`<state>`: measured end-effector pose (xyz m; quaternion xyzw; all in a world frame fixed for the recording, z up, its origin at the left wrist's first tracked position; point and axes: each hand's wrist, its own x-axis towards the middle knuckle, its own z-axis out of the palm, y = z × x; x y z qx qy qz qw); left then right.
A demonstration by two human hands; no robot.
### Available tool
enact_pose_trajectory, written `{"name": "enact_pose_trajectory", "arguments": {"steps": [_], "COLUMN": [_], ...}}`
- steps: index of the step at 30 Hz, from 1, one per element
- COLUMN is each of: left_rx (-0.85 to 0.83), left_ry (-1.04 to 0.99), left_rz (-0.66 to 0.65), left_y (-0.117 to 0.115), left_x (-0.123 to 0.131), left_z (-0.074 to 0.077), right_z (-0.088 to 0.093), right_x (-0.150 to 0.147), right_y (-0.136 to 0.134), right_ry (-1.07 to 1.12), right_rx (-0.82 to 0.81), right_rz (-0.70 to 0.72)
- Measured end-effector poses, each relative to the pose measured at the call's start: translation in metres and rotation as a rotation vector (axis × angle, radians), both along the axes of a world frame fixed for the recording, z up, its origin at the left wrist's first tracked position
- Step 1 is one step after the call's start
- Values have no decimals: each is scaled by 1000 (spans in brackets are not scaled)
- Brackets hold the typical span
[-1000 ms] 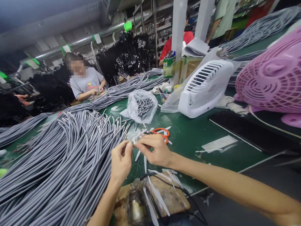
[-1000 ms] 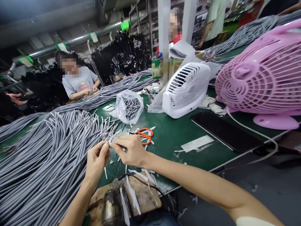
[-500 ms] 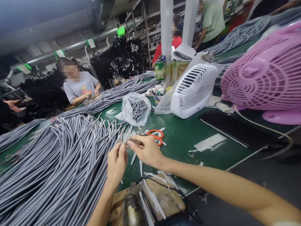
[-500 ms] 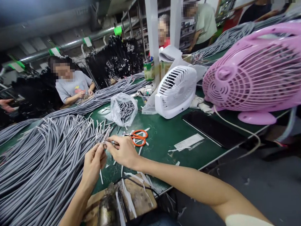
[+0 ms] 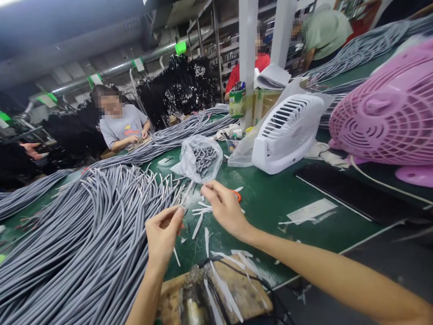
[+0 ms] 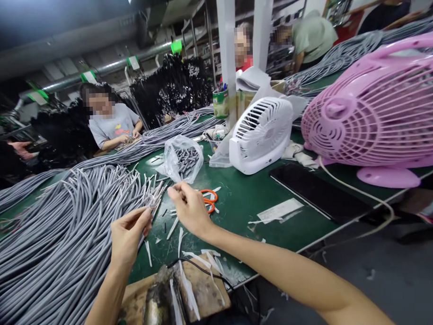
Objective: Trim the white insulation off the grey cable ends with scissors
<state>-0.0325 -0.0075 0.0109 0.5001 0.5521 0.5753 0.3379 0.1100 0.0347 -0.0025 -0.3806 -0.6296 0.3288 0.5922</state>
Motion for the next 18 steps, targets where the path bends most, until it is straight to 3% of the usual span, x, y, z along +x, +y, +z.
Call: {"name": "enact_pose_trajectory", "arguments": {"steps": [3,6,13,18], "left_rx": [96,148,57,-6], "left_ry": [64,94,-49,-154], "left_rz": [39,41,-64,-119], "left_y": [-2,-4,-4,-3], "left_x": [-2,-2,-3,-1], "left_z": [2,3,-1,-1], "right_z": [1,-1,-1,1], "right_x": [3,3,-3,-3], "right_y": [-8,-10,-9,-11], "right_ry": [-280,-425,-232,-170], "right_rx": [226,297,160,130], "right_rz": [-32,-3,170,200]}}
